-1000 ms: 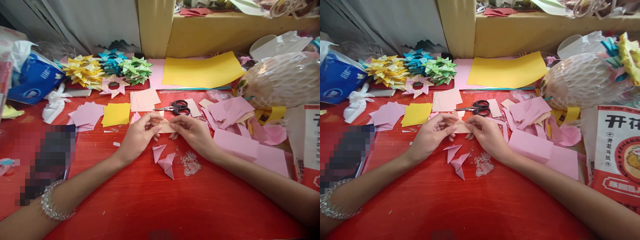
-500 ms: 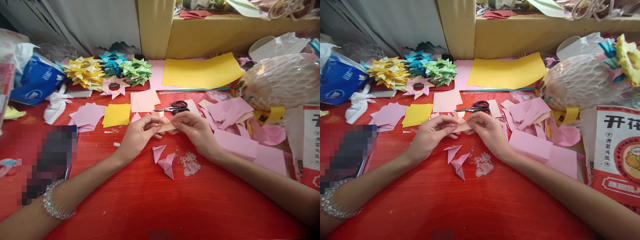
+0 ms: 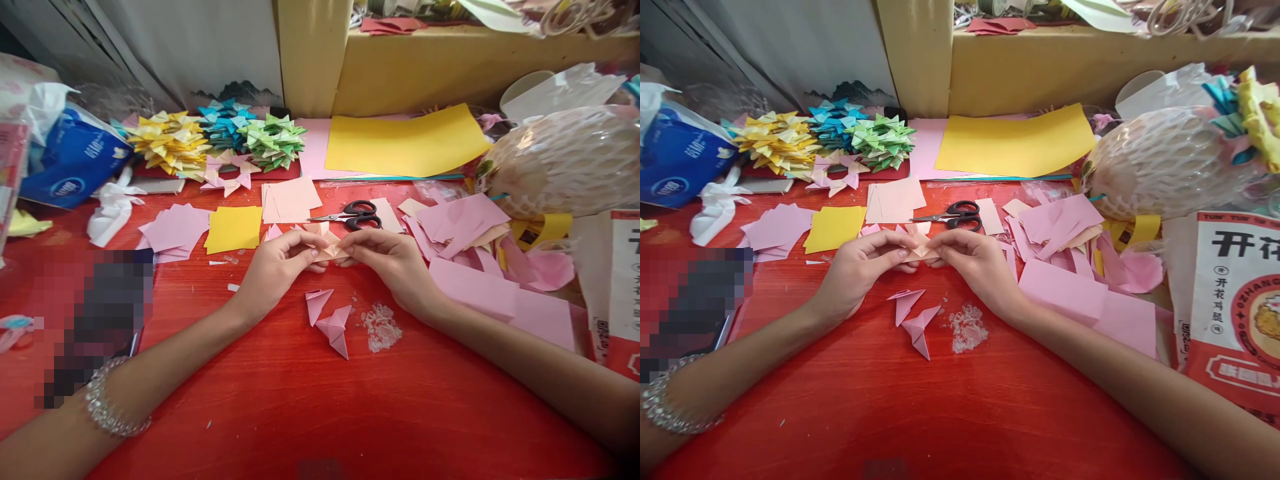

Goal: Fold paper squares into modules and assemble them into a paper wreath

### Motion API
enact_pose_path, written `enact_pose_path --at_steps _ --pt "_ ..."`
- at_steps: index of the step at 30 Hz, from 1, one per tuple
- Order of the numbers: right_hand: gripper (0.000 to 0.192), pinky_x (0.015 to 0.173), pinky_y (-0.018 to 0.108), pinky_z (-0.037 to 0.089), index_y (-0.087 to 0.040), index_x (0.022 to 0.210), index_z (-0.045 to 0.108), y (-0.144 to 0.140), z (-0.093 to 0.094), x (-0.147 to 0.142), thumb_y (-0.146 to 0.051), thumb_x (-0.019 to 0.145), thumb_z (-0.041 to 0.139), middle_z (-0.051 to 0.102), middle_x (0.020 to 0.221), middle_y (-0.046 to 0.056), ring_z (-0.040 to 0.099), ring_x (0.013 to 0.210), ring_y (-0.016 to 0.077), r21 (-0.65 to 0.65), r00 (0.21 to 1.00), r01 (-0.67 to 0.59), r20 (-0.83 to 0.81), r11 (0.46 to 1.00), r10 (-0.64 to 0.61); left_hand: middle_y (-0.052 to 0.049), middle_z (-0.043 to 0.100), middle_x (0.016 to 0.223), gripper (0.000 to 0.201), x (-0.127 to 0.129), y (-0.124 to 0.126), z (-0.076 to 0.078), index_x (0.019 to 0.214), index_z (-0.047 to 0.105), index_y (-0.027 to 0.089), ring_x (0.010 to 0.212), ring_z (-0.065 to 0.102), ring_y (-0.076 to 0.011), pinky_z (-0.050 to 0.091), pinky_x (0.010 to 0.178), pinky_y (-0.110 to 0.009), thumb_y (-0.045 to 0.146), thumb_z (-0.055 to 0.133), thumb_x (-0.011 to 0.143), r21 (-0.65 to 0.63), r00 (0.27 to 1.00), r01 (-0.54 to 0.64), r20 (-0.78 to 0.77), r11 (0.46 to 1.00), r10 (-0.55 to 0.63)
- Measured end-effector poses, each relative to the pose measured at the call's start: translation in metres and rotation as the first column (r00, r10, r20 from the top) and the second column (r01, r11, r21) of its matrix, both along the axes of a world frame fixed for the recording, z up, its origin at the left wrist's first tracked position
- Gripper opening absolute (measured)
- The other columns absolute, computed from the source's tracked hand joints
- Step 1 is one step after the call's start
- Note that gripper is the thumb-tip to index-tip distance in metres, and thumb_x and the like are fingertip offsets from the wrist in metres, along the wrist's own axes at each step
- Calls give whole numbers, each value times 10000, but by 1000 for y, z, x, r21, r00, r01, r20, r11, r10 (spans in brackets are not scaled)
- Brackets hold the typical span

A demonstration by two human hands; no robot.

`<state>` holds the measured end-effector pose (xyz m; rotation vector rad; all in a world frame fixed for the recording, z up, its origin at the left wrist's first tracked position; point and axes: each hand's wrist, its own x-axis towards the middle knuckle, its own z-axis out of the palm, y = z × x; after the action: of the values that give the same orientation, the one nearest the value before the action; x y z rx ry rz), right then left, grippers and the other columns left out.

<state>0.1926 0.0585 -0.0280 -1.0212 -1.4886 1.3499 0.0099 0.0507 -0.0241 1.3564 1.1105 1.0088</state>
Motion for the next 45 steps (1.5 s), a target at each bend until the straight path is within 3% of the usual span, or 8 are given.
enact_pose_path --at_steps 12,17,24,35,41,45 --pt "121 778 264 518 -170 858 628 -2 5 -2 -279 818 594 661 828 17 629 788 127 -15 999 -24 25 1000 24 -53 634 1033 161 1 -4 5 824 709 172 914 619 -161 561 777 -275 182 549 816 120 995 51 -95 992 -39" --pt "190 665 249 550 -199 959 564 -2 2 -2 -308 809 609 641 863 13 635 756 125 -23 1000 10 -15 1000 -10 -36 652 1037 244 -1 -4 4 833 717 202 1016 583 -173 504 899 -307 107 493 820 201 976 98 -209 975 -55" --pt "196 601 228 547 -155 864 660 1 6 -2 -330 833 576 692 760 26 653 661 117 -104 996 -82 21 991 84 -5 666 1012 291 -1 -3 5 830 715 214 1005 584 -139 470 909 -259 43 481 800 274 966 110 -255 956 -38" --pt "128 685 263 546 -166 844 651 1 3 -2 -283 810 612 691 799 19 648 688 115 -80 999 -46 10 996 47 -9 670 1000 268 -1 -4 5 831 709 209 1000 582 -151 445 914 -274 59 489 799 260 963 118 -265 958 -46" --pt "205 678 263 547 -175 1011 578 -3 1 -4 -231 816 605 668 741 -2 649 690 120 -31 999 -51 11 998 52 -22 647 1019 261 1 -5 5 1089 605 217 963 583 -154 454 864 -274 207 525 841 171 986 49 -164 984 -21" --pt "217 658 254 554 -162 1011 554 -4 3 -6 -237 816 609 665 730 5 652 689 122 -33 998 -60 1 998 60 -25 644 886 291 2 -3 1 1089 582 203 841 598 -156 471 768 -278 320 580 822 128 983 56 -179 990 -33"
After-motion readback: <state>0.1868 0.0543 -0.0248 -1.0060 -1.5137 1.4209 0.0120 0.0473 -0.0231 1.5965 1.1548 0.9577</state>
